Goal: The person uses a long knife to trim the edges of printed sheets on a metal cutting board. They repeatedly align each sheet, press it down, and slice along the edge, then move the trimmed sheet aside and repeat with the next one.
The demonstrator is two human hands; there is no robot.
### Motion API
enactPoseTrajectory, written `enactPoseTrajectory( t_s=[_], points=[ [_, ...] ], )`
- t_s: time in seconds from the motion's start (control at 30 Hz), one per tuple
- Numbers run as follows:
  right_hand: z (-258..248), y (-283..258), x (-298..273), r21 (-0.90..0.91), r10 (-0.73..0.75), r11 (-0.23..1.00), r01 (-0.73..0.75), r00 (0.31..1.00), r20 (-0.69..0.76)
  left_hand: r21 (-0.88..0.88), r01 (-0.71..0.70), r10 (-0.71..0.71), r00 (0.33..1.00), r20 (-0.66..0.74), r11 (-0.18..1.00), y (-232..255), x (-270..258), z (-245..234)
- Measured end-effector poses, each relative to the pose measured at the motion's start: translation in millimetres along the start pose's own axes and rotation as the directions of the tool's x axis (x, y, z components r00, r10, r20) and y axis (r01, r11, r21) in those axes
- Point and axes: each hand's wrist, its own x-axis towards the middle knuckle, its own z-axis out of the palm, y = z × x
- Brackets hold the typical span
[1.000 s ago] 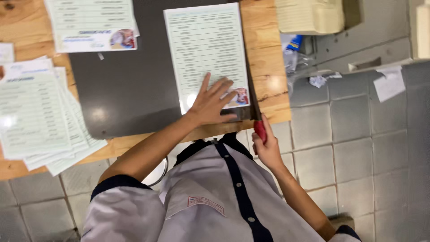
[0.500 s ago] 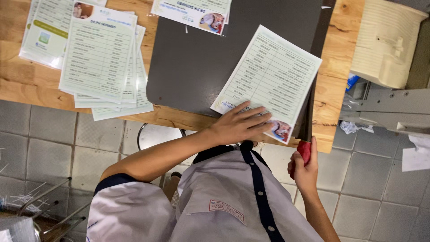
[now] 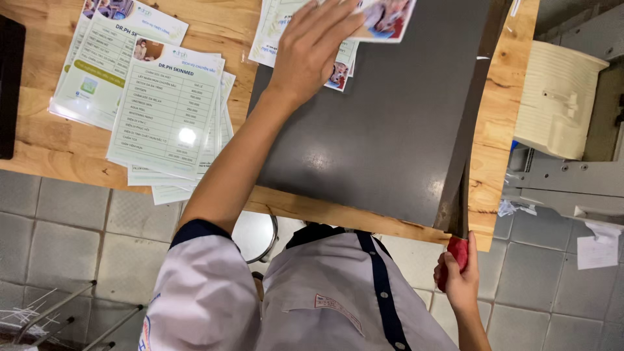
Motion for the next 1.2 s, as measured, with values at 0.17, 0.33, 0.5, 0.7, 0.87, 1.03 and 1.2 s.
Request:
enactPoseTrajectory(
  t_s=[0.17, 0.33, 0.5, 0.7, 0.87, 1.03, 1.2],
  points=[
    [-4.3, 9.0, 0.6, -0.019, 0.004, 1.000, -0.004, 1.000, 0.003, 0.033, 0.197, -0.190, 0.867, 0.460, 0.980, -49.5, -70.4, 32.9],
    [-7.3, 21.7, 8.2, 0.051, 0.025, 0.998, -0.025, 1.000, -0.003, 0.023, 0.614, -0.612, 0.782, 0.120, 0.789, -86.5, -158.1, -17.7],
    [-8.1, 38.3, 23.1, 0.081, -0.012, 0.996, 0.019, 0.995, -0.095, 0.320, 0.937, -0.962, -0.052, -0.270, -0.140, -150.5, -244.0, -147.9],
    [-2.1, 37.4, 45.6, 0.005, -0.221, 0.975, 0.222, 0.971, -0.096, 0.519, 0.797, -0.951, -0.259, -0.171, -0.310, -163.5, -282.1, -202.5],
    [-7.0, 35.8, 39.3, -0.031, 0.012, 0.999, -0.018, 0.984, -0.175, 0.430, 0.880, -0.964, -0.099, -0.247, -0.200, -154.6, -291.4, -232.8],
    [-8.5, 44.1, 21.6, 0.052, 0.000, 0.999, 0.007, 0.990, -0.141, 0.124, 0.972, -0.924, 0.229, -0.307, 0.200, -115.1, -260.8, -277.6],
    [-7.1, 34.3, 23.9, 0.127, -0.035, 0.991, 0.032, 0.999, 0.015, 0.359, 0.771, -0.705, 0.632, -0.323, 0.527, -36.1, -171.5, -331.1]
  ],
)
